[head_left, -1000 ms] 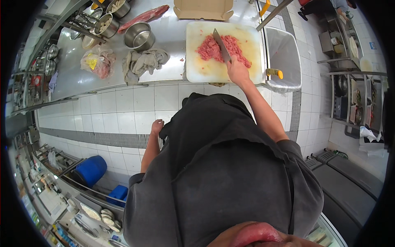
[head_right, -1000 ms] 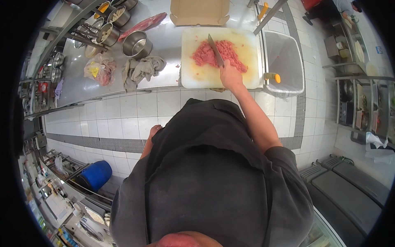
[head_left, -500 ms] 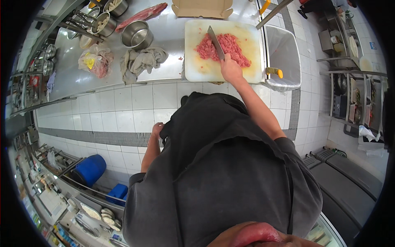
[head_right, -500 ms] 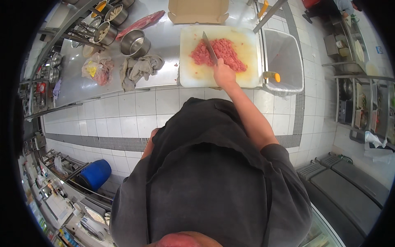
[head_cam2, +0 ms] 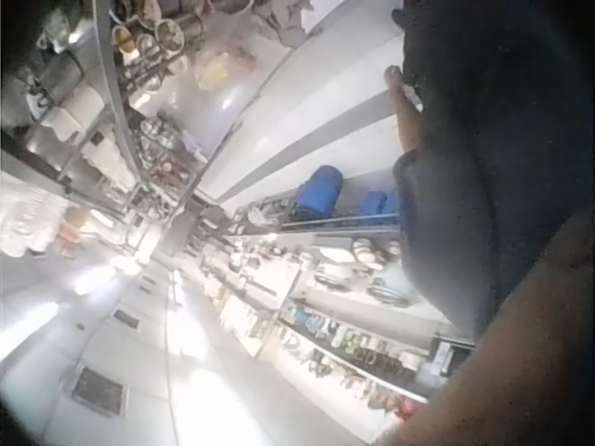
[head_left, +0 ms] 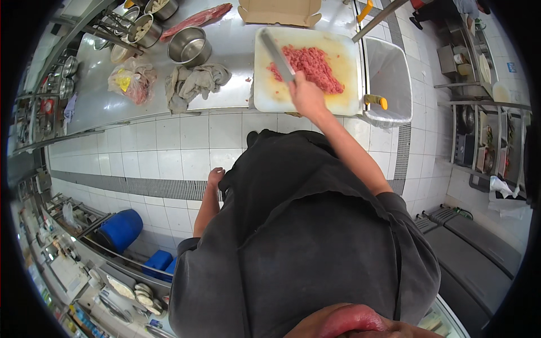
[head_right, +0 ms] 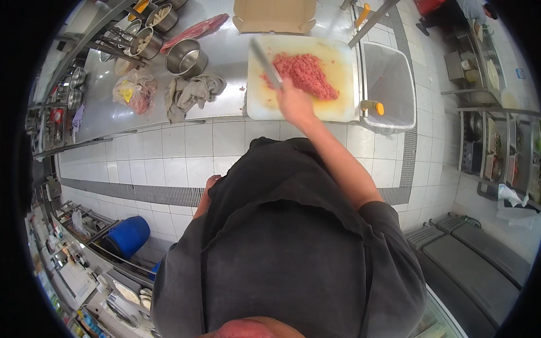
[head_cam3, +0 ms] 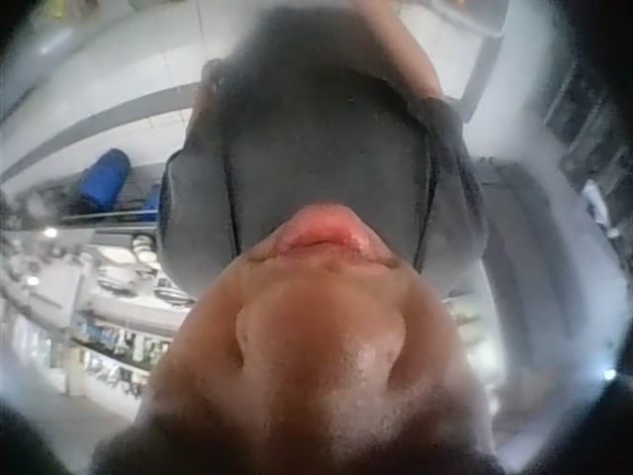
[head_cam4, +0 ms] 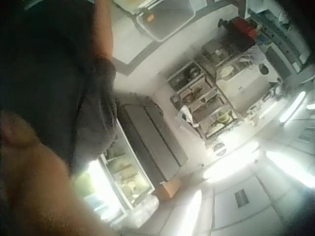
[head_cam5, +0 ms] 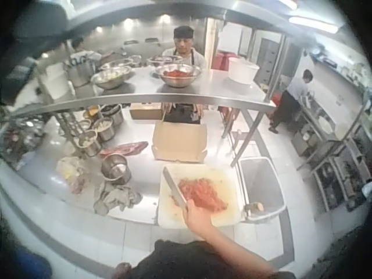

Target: The person chops red meat on a white cutting board using a cleaver and moves some meat into a metal bowl by hand.

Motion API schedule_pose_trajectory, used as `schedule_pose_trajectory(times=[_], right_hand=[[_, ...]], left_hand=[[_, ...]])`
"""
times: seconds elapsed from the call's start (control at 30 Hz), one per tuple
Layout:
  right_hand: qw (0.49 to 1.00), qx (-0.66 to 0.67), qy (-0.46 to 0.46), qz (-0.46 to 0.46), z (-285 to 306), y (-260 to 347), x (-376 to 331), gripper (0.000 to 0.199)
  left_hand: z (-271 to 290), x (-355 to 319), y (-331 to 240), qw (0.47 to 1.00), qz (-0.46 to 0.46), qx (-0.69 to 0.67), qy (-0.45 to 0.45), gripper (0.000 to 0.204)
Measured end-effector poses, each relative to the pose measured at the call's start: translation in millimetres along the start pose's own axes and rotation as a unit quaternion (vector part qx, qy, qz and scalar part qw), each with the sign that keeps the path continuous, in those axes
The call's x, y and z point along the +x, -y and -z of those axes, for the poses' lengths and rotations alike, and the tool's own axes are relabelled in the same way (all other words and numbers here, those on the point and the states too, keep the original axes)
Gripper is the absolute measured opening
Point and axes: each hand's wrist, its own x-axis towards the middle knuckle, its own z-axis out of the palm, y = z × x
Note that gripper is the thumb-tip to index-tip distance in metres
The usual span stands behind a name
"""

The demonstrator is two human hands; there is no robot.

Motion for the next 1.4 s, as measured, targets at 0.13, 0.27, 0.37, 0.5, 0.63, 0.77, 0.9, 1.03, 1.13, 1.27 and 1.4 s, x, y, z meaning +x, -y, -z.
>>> schedule_pose_trajectory(times=[0.13,0.27,0.37,0.5,0.63,0.77,0.9,1.03,1.13,1.27,1.4], right_hand=[[0.998,-0.007,-0.025,0.061,-52.1,-50.8,2.5,0.027],[0.999,-0.018,-0.036,0.018,-12.8,-72.7,-17.6,0.025],[0.995,0.034,-0.095,0.007,10.8,-39.6,-14.8,0.024],[0.994,-0.016,-0.089,-0.057,-21.3,-47.0,12.2,0.027],[0.996,-0.050,-0.069,-0.033,-6.6,-44.6,15.1,0.027],[0.989,0.019,-0.144,-0.026,-3.8,-30.4,-2.2,0.026],[0.998,-0.058,-0.030,-0.011,-19.0,-42.0,10.3,0.025],[0.995,-0.004,-0.095,-0.003,-4.5,-33.8,-10.0,0.026],[0.996,-0.024,-0.088,-0.013,-20.8,-54.2,-4.8,0.026],[0.998,-0.053,-0.035,-0.005,-0.5,-36.9,-4.1,0.024],[0.995,0.013,-0.097,0.036,-0.7,-30.2,-20.7,0.024]], left_hand=[[6.2,-7.7,5.9,0.994,-0.067,-0.077,0.032,0.039],[3.6,-16.3,-30.1,0.998,-0.016,0.052,-0.028,0.042],[3.6,-7.9,0.9,0.999,0.013,0.037,-0.031,0.042],[-1.9,7.4,56.1,1.000,-0.024,-0.003,-0.008,0.041],[1.2,0.9,29.7,0.999,-0.022,0.027,0.033,0.042],[4.0,-4.1,11.2,0.997,0.051,-0.056,-0.001,0.041],[9.4,-4.0,23.0,0.994,-0.069,0.073,-0.042,0.042],[6.2,-11.5,-21.7,1.000,-0.009,-0.015,-0.015,0.041],[10.0,-11.0,-25.1,0.999,-0.017,0.027,0.008,0.042],[5.8,7.8,16.8,0.997,-0.068,0.033,0.014,0.042],[5.0,2.4,22.1,0.998,-0.010,-0.056,0.010,0.043]])
